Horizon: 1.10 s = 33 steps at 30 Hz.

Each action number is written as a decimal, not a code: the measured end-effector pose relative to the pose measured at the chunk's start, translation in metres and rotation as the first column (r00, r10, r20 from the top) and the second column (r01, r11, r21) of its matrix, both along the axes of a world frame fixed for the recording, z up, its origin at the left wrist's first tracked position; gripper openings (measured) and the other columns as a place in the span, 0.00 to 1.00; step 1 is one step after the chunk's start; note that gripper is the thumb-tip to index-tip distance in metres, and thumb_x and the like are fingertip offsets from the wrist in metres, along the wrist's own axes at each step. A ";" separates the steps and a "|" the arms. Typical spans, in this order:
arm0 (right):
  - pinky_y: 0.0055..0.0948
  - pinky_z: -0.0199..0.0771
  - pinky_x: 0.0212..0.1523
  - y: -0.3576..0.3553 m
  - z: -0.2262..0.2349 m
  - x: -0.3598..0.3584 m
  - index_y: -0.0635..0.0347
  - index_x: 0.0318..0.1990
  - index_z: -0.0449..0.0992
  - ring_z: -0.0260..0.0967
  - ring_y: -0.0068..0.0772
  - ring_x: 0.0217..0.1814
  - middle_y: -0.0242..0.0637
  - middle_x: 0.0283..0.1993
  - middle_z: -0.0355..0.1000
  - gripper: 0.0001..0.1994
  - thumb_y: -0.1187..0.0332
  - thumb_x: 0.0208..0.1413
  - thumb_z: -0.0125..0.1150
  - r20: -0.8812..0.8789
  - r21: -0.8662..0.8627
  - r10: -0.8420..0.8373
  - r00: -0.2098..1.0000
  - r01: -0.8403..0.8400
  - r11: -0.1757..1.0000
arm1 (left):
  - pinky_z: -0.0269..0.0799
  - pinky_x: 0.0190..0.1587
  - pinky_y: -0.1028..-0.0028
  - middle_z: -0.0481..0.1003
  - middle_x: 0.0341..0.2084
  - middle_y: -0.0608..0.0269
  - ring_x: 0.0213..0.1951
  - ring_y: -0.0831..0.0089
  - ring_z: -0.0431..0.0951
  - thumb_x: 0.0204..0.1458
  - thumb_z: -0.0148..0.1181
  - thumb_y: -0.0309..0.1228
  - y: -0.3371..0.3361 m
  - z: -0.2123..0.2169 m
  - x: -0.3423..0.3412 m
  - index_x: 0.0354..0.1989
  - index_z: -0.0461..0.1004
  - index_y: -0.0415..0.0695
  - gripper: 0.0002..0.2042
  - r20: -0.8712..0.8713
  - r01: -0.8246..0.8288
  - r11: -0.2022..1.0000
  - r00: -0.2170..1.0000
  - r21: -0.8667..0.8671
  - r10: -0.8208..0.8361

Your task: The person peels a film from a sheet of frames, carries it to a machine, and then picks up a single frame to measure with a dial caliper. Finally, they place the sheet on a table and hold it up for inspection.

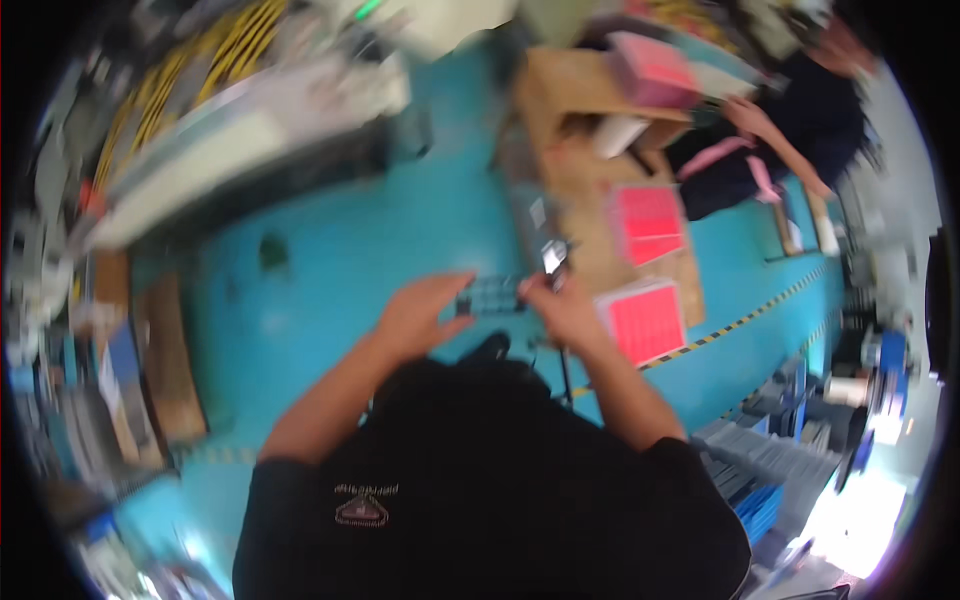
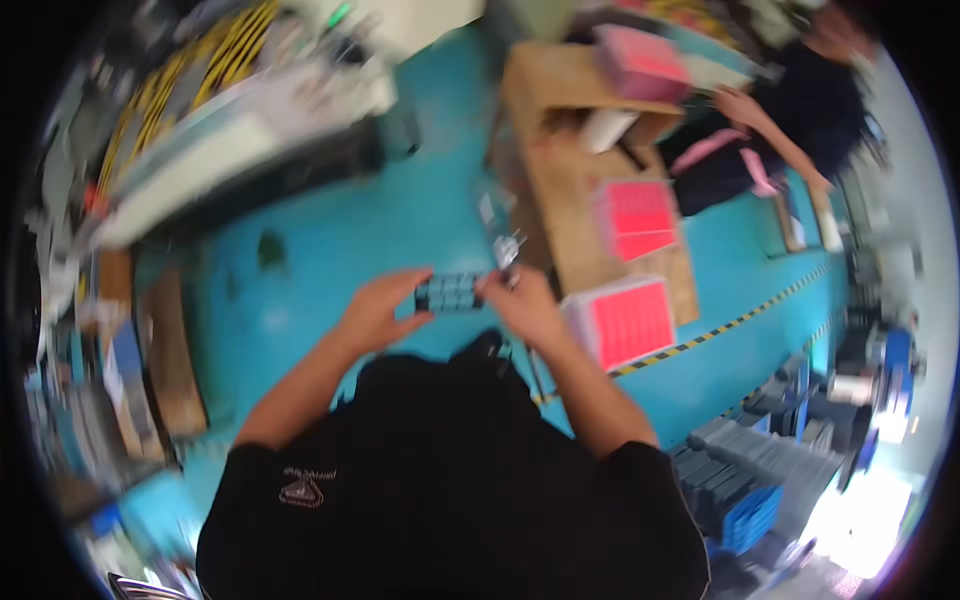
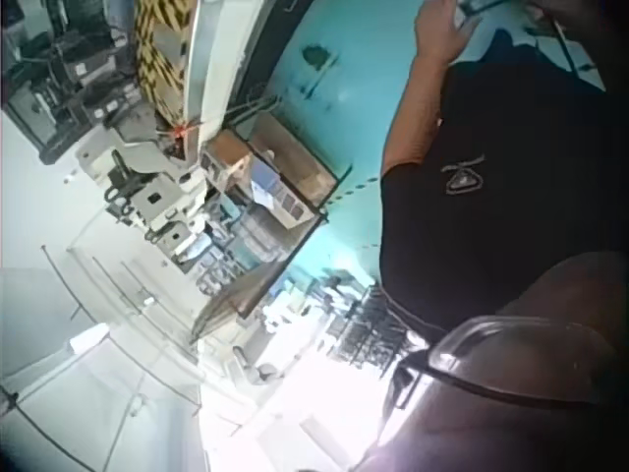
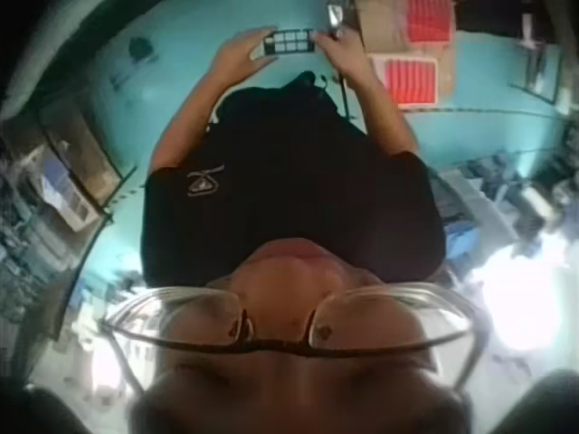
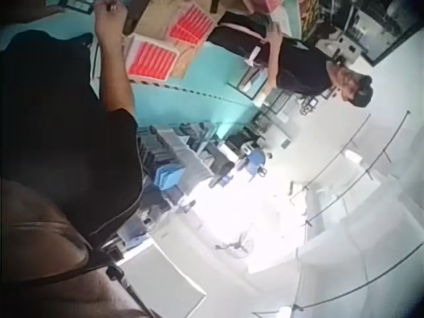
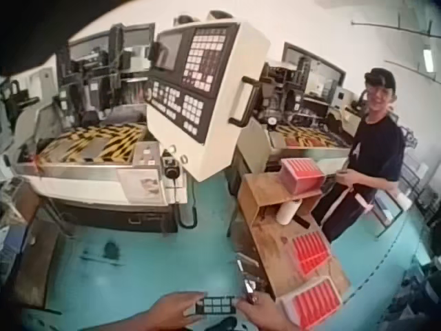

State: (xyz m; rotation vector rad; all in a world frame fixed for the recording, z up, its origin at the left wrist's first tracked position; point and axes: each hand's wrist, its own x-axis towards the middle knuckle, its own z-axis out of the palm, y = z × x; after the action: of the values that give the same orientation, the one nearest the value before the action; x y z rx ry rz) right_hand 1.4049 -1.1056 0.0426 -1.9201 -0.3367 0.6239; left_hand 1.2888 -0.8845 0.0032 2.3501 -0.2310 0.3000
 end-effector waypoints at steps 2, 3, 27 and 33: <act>0.21 0.58 0.28 0.051 -0.001 -0.029 0.61 0.27 0.73 0.57 0.13 0.26 0.21 0.23 0.64 0.09 0.66 0.54 0.64 -0.157 0.080 0.042 0.987 -0.030 0.996 | 0.71 0.53 0.62 0.74 0.50 0.51 0.51 0.53 0.75 0.46 0.68 0.36 0.041 0.004 -0.055 0.57 0.69 0.45 0.28 -0.050 -0.149 0.988 0.988 -0.031 0.148; 0.21 0.58 0.28 0.078 -0.012 -0.040 0.62 0.29 0.73 0.58 0.14 0.27 0.23 0.24 0.65 0.09 0.66 0.54 0.64 -0.225 0.066 0.115 0.968 -0.103 0.993 | 0.71 0.53 0.62 0.74 0.50 0.51 0.51 0.53 0.75 0.46 0.68 0.36 0.061 -0.003 -0.089 0.57 0.69 0.45 0.28 -0.072 -0.224 0.974 0.973 -0.036 0.221; 0.23 0.53 0.23 0.482 -0.115 -0.492 0.58 0.24 0.70 0.53 0.14 0.23 0.21 0.20 0.61 0.11 0.66 0.53 0.63 -0.301 -0.195 0.822 0.483 -0.875 0.442 | 0.73 0.48 0.61 0.76 0.45 0.51 0.46 0.58 0.77 0.48 0.65 0.39 0.252 -0.196 -0.700 0.66 0.57 0.45 0.37 -0.758 -0.937 -0.171 0.130 -0.306 0.640; 0.20 0.48 0.16 0.586 -0.115 -0.557 0.56 0.26 0.72 0.51 0.12 0.15 0.19 0.16 0.59 0.09 0.65 0.54 0.64 -0.408 -0.053 0.879 0.246 -0.968 0.246 | 0.63 0.60 0.59 0.67 0.56 0.50 0.59 0.53 0.67 0.43 0.69 0.37 0.313 -0.087 -0.677 0.64 0.61 0.45 0.37 -0.195 -0.921 0.336 0.373 -0.198 0.907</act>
State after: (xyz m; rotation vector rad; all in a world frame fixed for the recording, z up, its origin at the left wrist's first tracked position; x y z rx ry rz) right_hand 0.8481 -0.5200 -0.0724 -1.6543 -1.3498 1.8731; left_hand 0.6114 -0.5718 -0.0839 1.9295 1.1936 0.7526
